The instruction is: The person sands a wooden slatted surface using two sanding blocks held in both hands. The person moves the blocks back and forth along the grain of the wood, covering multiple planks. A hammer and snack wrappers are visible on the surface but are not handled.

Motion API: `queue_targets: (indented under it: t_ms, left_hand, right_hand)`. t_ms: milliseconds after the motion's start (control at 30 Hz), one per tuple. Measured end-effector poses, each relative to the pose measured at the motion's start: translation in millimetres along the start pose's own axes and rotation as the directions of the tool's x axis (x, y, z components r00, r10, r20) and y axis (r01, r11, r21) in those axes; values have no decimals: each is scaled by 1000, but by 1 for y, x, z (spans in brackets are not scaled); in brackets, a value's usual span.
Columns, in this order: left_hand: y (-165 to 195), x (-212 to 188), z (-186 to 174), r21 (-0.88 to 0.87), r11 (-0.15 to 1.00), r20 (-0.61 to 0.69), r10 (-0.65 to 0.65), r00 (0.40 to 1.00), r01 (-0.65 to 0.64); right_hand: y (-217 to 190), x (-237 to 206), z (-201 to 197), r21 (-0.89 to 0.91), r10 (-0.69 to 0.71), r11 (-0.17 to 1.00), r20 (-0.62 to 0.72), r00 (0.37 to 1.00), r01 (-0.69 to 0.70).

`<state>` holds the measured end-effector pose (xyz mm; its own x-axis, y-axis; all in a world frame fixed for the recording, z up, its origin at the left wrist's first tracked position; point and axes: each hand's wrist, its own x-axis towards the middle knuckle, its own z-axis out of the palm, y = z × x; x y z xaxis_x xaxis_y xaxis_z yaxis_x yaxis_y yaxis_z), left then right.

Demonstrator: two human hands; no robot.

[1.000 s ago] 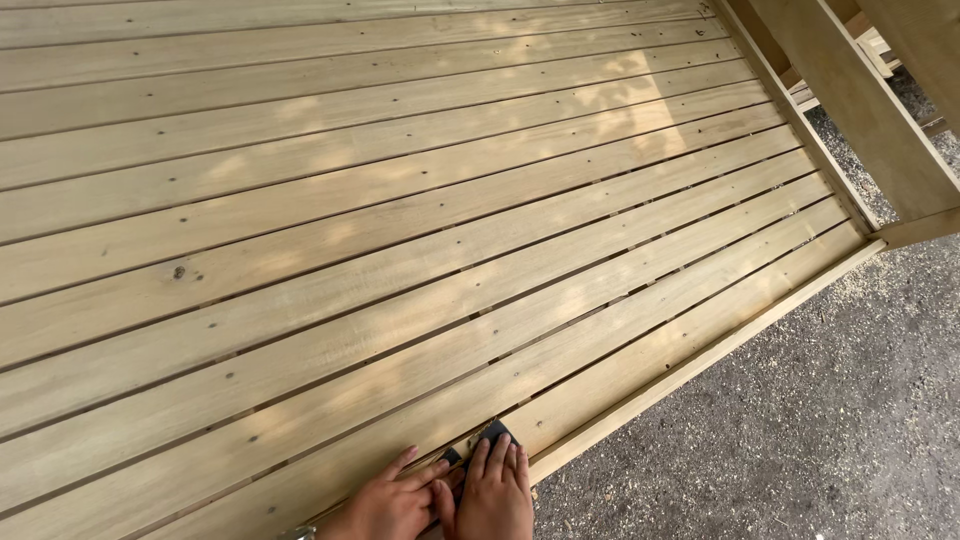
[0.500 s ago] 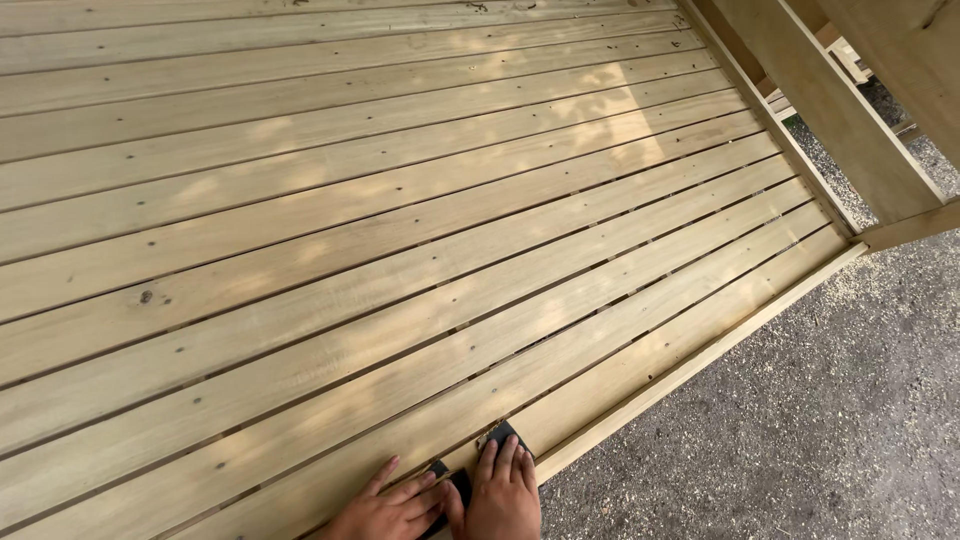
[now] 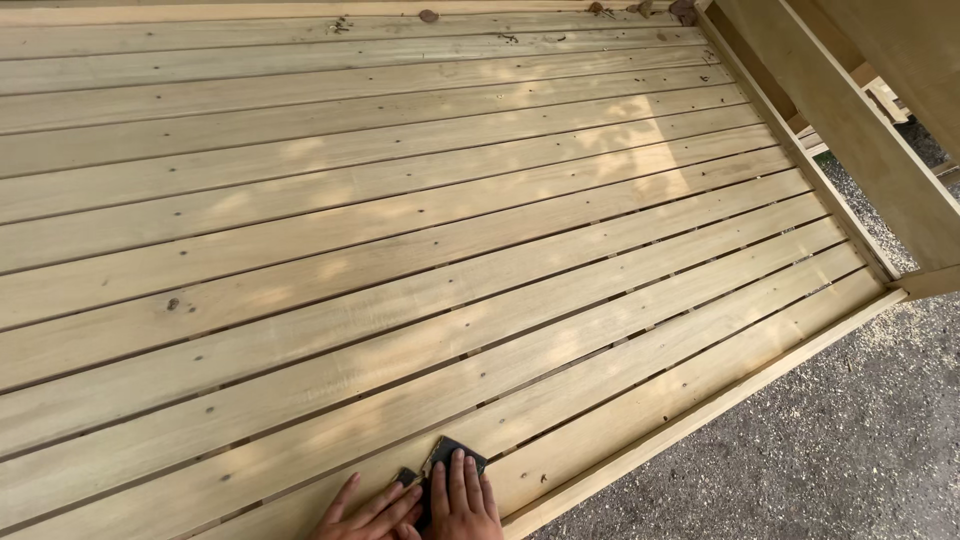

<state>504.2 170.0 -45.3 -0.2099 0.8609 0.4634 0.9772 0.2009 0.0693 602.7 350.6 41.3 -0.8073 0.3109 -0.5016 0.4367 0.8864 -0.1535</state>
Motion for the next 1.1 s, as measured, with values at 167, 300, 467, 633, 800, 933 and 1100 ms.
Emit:
queue_targets:
  t_ms: [167,300,467,633,800,933,1100]
  left_hand:
    - [-25,8,-9,-5,993,-18,-116,993,116]
    - [3,69,21,-163,979,192,-86,978,119]
    - [-7,60,3,-42,994,21,-103,994,104]
    - [-70,26,-56,128,932,-54,-336,940,340]
    - [-91,54,-65,49,931,75,-363,929,361]
    - [-100,77,-59,30,988,127,-156,980,153]
    - [-140,77,-60,162,901,15,-411,912,403]
  right_hand:
    - [95,29,-29,-159,-43,987,-287,957,-3]
    - [168,71,-77,26,356,929,-339,871,-369]
    - [89,75,-27,-27,188,973,-483,855,-229]
    - [33,62,26,-124,-269,958,-86,959,257]
    - [143,114,-60,-87,72,988,-463,883,-126]
    - [158,146,-98,134,365,928,-513,777,-348]
    - [7,121,-14,-265,-367,930,-706,605,254]
